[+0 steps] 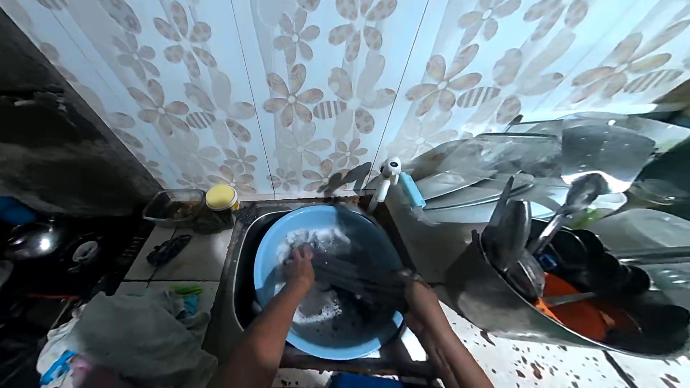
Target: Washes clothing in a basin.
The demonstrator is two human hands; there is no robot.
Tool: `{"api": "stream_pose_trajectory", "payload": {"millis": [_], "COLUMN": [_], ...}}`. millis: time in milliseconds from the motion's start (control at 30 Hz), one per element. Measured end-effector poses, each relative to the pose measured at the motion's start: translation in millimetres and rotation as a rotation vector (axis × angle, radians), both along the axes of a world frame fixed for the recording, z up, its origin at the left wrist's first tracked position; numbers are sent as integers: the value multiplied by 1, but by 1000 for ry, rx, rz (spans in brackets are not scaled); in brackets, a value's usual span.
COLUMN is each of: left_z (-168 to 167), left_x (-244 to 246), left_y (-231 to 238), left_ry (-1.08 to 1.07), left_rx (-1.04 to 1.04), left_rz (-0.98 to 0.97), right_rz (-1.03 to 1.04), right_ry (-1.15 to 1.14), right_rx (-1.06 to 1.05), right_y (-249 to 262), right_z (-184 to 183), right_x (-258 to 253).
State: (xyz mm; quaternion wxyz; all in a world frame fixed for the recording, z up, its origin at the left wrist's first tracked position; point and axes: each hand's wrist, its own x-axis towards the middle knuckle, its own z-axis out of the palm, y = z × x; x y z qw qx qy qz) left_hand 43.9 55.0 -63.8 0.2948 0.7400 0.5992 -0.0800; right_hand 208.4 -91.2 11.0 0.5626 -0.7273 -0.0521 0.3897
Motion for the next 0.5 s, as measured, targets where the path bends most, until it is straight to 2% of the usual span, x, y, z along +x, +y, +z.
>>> {"api": "stream_pose_trajectory", "payload": {"millis": [33, 100, 167, 200, 267, 333, 367, 433, 500], "left_z": [9, 30, 40, 37, 24, -1, -10, -5, 12], "left_x": [9, 39, 62, 63, 43, 10, -5, -18, -9], "left_y": [-6, -39, -83, -95, -84, -46, -26, 3, 4], "left_ry": [-56, -335, -648, -674, -368, -99, -33, 65, -4], "left_rx": [-7, -10, -11, -20, 13, 66, 83, 63, 5], "left_rz": [34, 27, -89, -210, -406, -438, -394, -226, -67], "right_rz": [42, 114, 114, 79, 34, 0, -3, 15, 79], "right_ry": [-26, -42, -77, -118, -112, -115, -117, -126, -143], "right_rx": [-7, -29, -48, -56, -67, -60, -50, -32, -64], "right_y": [2, 9, 14, 16, 9, -1, -5, -8, -8], "right_z": [-4, -13, -19, -19, -4, 11, 14, 8, -6], "right_x": [1, -1, -6, -6, 1, 4, 4, 3, 1]}}
